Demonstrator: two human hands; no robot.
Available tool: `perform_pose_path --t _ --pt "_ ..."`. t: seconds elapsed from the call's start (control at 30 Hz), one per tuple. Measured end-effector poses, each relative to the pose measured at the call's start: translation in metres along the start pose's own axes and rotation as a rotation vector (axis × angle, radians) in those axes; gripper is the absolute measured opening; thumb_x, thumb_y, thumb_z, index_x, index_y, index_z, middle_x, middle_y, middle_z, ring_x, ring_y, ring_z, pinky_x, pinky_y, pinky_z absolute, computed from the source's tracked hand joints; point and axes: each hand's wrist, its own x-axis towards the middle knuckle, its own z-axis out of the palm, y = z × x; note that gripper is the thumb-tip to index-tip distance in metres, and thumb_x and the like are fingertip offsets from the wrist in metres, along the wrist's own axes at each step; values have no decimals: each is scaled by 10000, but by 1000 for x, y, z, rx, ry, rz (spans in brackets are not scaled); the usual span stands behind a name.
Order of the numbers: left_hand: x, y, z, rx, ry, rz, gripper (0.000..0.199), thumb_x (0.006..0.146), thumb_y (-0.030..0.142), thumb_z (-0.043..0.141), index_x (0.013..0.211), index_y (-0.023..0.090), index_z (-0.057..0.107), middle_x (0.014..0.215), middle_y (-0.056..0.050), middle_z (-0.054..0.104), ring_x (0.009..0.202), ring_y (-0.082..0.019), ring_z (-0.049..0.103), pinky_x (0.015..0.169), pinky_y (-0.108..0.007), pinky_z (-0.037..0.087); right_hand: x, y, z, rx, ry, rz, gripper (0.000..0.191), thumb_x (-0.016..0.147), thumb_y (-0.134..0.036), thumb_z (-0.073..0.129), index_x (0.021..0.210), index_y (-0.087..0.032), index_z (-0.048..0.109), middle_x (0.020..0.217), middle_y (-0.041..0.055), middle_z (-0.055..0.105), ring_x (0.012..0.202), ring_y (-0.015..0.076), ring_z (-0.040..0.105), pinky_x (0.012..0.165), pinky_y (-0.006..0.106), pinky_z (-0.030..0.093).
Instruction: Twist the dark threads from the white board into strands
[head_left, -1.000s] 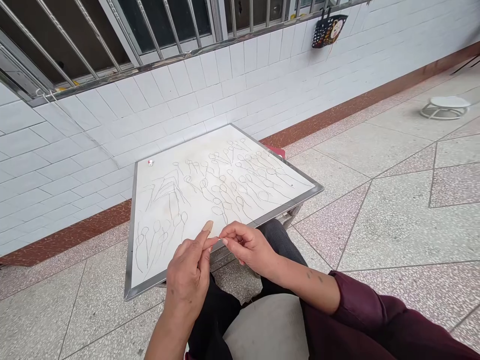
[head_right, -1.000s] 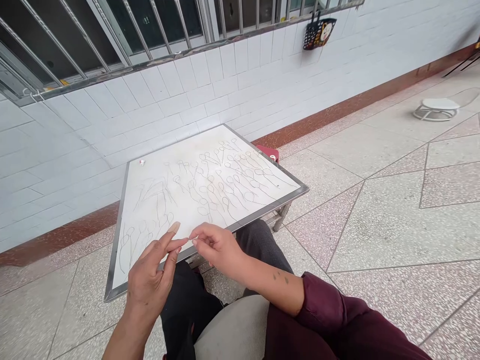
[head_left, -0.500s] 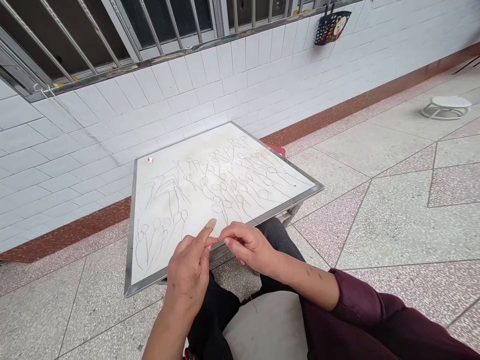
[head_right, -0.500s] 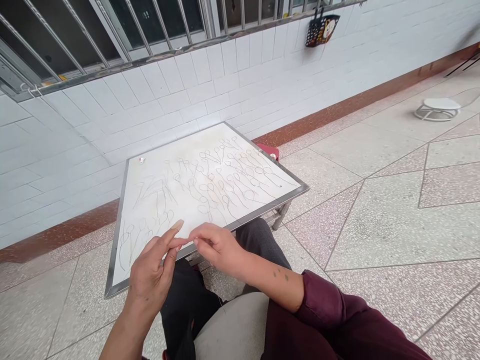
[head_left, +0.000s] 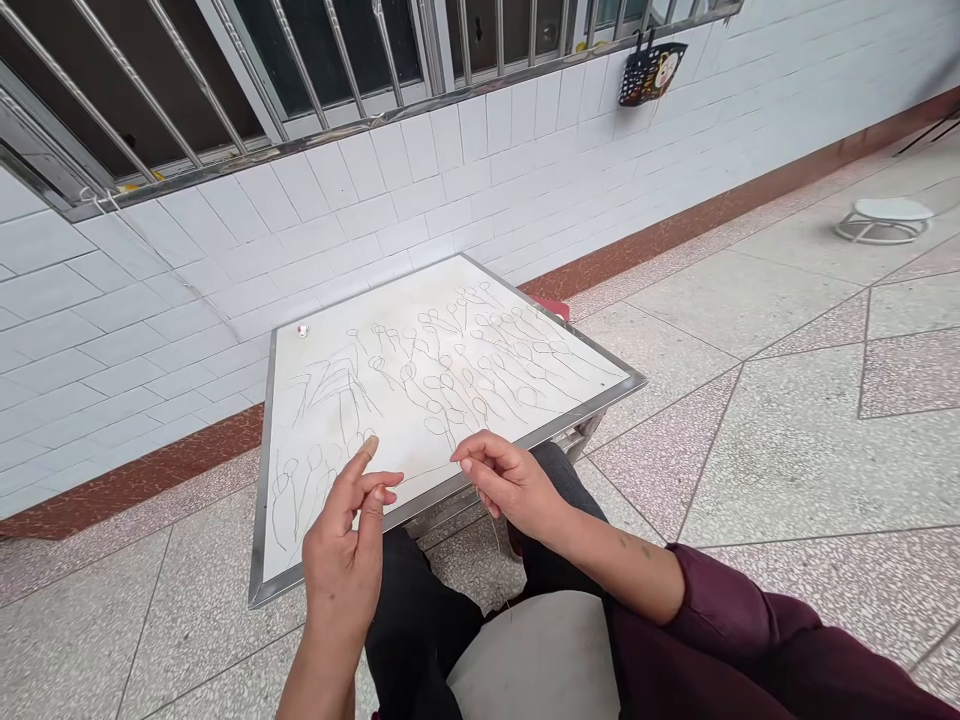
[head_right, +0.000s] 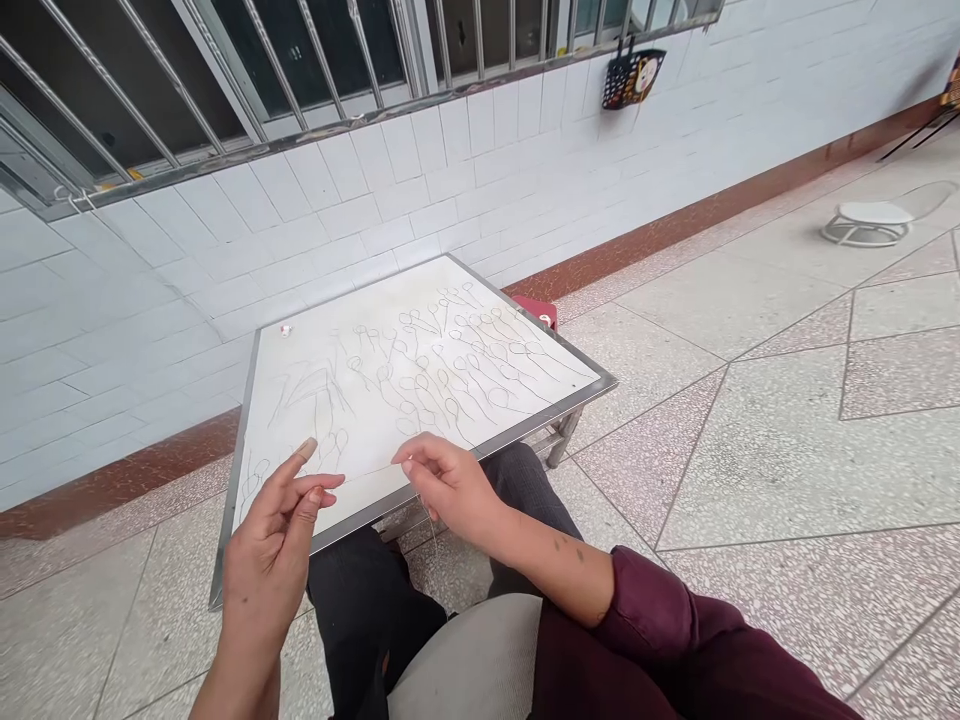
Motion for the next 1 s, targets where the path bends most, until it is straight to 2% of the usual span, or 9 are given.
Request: perform_pose_path --t 0.13,0.23,0.43,0.63,0.83,1.0 --pt "0 2 -3 -42 70 -37 456 938 428 518 1378 303 521 1027 -27 725 894 -196 647 889 -382 477 0 2 0 -3 -8 -5 92 927 -276 544 964 -229 614 643 -72 476 394 35 410 391 165 369" --pt "-2 4 -1 -47 51 -13 472 916 410 564 1376 314 521 1034 -21 723 956 -196 632 902 -361 472 0 1 2 -6 -6 -15 95 922 -282 552 965 -227 616 647 -70 480 391 35 404 384 166 360" --pt "-3 0 5 3 34 -8 435 882 355 611 1314 313 578 982 -18 722 913 -191 639 648 -255 490 0 -3 3 -32 -6 -23 126 923 -277 539 984 -222 635 548 -89 429 376 50 402 390 174 364" --pt "-2 -4 3 117 13 114 424 907 318 578 1330 338 566 933 -4 711 866 -182 649 547 -227 455 -2 -4 1 -55 -11 -30 131 929 -262 526 971 -213 641 554 -87 436 373 48 405 395 178 370" --pt "0 -7 -4 168 -51 272 386 953 300 503 1333 351 555 878 21 678 798 -154 627 761 -296 508 0 -2 -1 -127 -33 -104 142 924 -219 528 959 -222 666 754 -41 542 393 22 424 410 188 358" --pt "-1 -4 -9 206 -100 251 425 960 328 484 1384 357 493 914 9 672 830 -169 631 710 -290 520 1 -1 2 -217 -27 -199 160 915 -185 523 960 -218 673 777 -18 567 500 59 459 480 203 378"
